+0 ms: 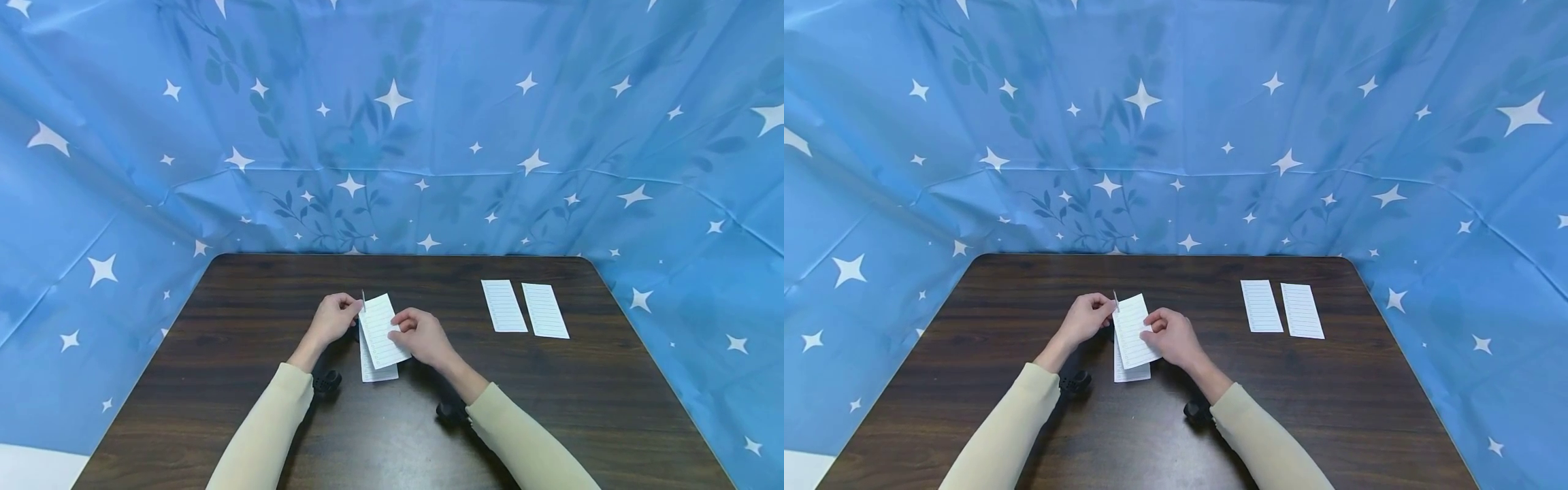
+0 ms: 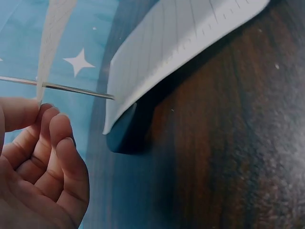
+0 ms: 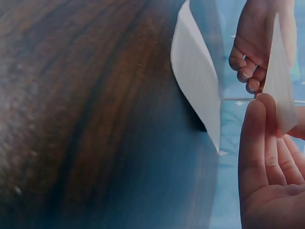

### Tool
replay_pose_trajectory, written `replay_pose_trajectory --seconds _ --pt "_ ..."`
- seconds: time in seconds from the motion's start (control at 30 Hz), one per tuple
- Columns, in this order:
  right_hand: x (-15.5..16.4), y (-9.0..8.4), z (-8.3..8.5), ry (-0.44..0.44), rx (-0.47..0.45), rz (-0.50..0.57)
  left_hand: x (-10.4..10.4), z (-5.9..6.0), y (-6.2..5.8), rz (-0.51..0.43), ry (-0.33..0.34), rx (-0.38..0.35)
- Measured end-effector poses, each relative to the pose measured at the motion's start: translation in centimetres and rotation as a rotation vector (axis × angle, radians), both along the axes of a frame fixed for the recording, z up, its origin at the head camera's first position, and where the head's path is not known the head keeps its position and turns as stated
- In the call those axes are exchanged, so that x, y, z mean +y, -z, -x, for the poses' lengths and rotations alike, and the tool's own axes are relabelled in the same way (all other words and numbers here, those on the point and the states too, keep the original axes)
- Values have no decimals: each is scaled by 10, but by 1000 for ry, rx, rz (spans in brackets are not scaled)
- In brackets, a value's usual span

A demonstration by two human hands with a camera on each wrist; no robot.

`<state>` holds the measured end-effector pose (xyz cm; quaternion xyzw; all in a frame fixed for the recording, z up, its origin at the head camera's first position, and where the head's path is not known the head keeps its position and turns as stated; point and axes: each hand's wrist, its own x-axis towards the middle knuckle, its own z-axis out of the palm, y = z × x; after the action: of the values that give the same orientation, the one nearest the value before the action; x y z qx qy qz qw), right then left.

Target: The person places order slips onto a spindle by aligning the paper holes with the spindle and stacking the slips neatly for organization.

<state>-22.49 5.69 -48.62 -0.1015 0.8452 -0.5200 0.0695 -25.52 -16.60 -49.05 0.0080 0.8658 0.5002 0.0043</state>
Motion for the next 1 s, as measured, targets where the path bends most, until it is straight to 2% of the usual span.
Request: replay_pose_trajectory --seconds 0.3,0.57,0.8,1.0 --pt "-2 10 0 -37 24 -111 -2 6 7 90 31 -40" --pt "-3 15 -4 -90 37 -135 -2 9 14 168 44 -59" --pt "-5 20 -7 -109 7 -161 -3 7 19 181 46 -78" --pt "-7 22 -6 -113 25 -216 -2 8 21 193 51 -63"
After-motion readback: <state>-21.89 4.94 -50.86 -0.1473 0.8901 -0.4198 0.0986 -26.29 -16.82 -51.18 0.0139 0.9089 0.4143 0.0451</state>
